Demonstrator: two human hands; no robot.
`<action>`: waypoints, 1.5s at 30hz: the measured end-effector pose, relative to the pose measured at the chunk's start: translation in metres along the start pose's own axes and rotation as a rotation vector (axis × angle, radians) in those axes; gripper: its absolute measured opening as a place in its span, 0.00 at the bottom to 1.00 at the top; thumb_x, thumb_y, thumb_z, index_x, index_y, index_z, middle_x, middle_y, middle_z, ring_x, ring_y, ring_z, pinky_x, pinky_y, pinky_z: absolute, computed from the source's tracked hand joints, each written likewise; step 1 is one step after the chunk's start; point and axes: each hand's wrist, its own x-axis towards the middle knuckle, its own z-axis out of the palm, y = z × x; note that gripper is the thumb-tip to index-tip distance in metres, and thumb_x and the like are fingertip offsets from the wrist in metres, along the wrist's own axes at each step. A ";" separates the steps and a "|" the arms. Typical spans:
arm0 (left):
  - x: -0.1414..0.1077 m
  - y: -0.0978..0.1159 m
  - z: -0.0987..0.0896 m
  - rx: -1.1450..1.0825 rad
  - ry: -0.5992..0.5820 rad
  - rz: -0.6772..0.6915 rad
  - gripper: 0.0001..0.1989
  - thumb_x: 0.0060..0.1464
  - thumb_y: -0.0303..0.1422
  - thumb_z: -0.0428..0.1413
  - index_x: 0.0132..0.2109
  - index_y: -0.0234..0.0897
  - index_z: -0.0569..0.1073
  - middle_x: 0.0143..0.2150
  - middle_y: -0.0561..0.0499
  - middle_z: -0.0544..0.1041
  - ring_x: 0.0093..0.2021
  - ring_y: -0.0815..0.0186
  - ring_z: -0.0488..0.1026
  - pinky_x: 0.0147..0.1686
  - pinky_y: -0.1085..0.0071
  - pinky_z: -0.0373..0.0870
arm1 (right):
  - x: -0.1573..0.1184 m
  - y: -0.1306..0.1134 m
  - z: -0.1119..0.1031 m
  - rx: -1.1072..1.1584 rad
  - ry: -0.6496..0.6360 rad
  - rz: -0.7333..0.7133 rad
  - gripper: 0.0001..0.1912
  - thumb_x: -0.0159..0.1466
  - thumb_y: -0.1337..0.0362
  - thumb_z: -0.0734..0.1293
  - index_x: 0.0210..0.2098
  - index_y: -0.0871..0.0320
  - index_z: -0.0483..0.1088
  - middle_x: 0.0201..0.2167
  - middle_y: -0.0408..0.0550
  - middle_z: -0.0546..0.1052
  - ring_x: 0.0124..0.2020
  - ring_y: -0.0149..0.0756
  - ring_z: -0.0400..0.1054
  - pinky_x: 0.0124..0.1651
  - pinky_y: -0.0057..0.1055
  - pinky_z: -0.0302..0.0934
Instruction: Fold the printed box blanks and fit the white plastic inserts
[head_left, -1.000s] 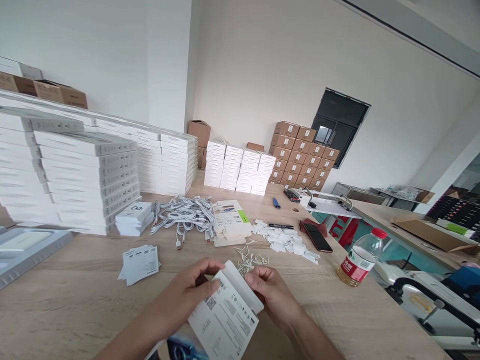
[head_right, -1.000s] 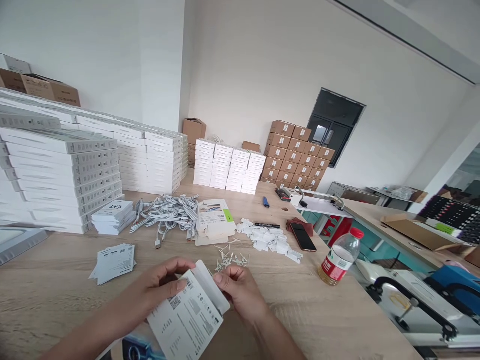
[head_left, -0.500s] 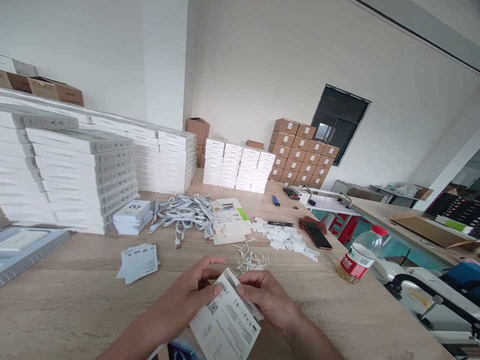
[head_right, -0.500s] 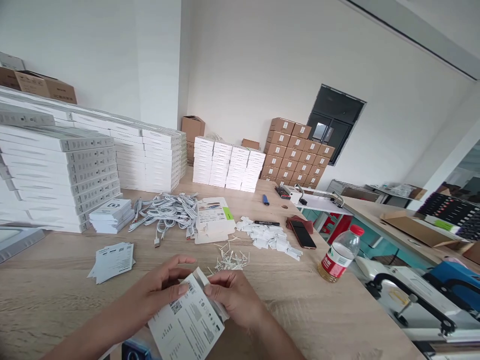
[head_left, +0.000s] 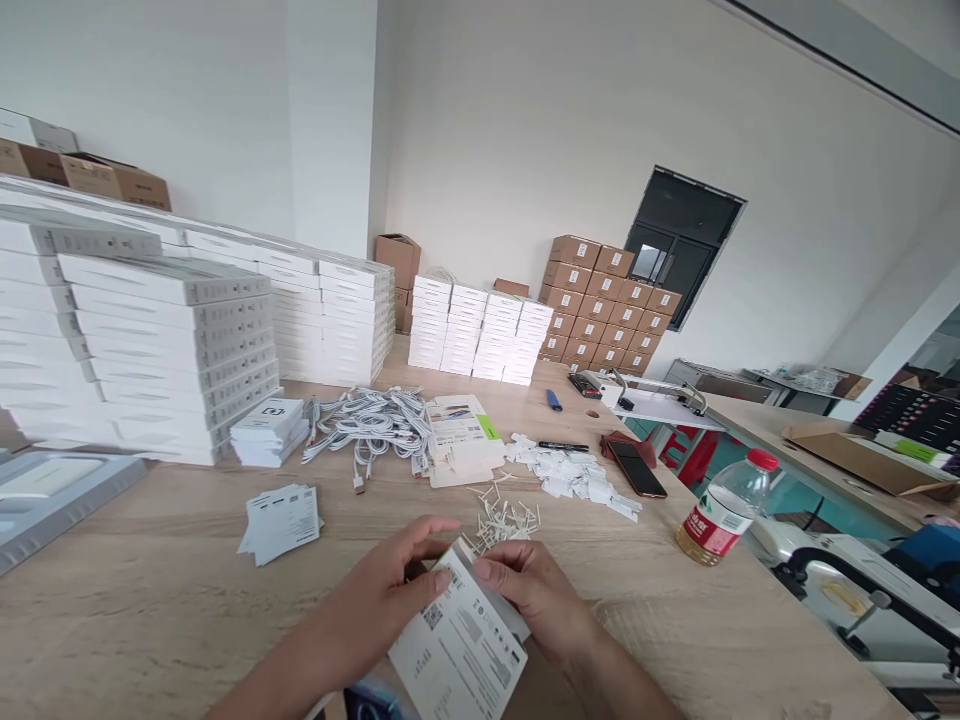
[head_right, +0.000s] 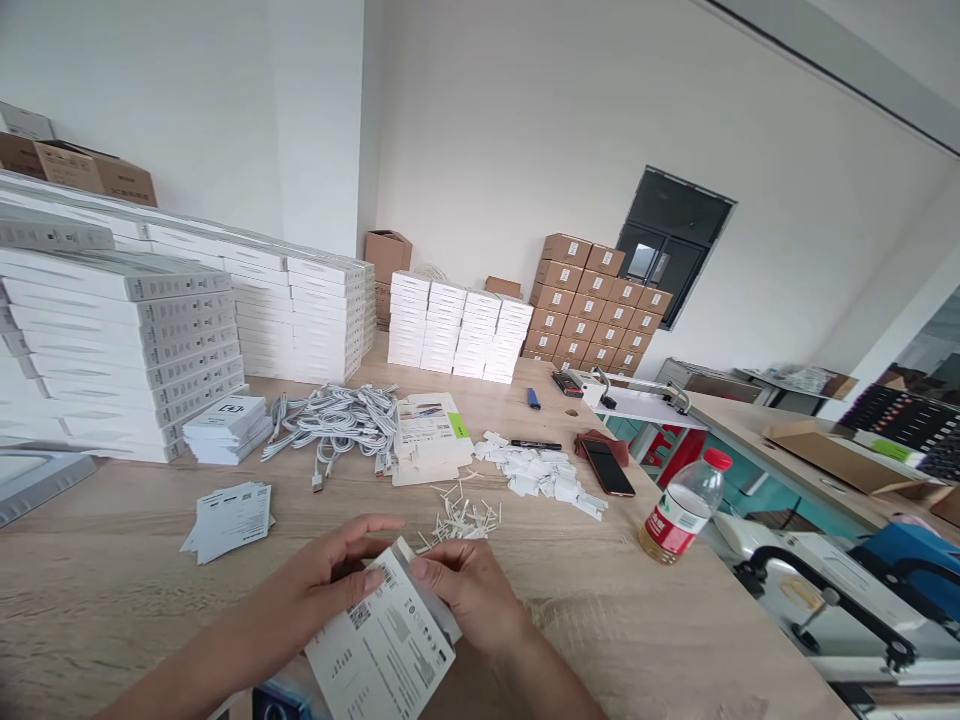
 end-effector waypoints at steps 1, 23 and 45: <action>0.000 -0.001 0.000 0.004 -0.009 0.004 0.25 0.57 0.42 0.55 0.61 0.46 0.69 0.57 0.46 0.75 0.54 0.53 0.73 0.50 0.62 0.69 | 0.000 0.000 0.001 0.013 0.006 0.002 0.19 0.47 0.50 0.80 0.28 0.59 0.80 0.23 0.44 0.77 0.22 0.29 0.64 0.27 0.26 0.53; 0.005 -0.002 -0.011 -0.114 0.014 0.007 0.20 0.55 0.47 0.58 0.48 0.38 0.72 0.35 0.52 0.75 0.31 0.65 0.69 0.29 0.72 0.61 | -0.004 -0.017 -0.007 -0.225 -0.157 -0.140 0.21 0.59 0.46 0.71 0.31 0.59 0.81 0.24 0.44 0.76 0.25 0.29 0.65 0.31 0.27 0.58; 0.005 -0.002 -0.025 -0.203 -0.006 0.016 0.19 0.55 0.47 0.59 0.47 0.40 0.72 0.34 0.53 0.75 0.32 0.65 0.69 0.30 0.72 0.61 | -0.006 -0.018 -0.012 -0.085 -0.141 -0.200 0.13 0.54 0.55 0.78 0.30 0.58 0.79 0.30 0.45 0.80 0.28 0.29 0.69 0.32 0.25 0.62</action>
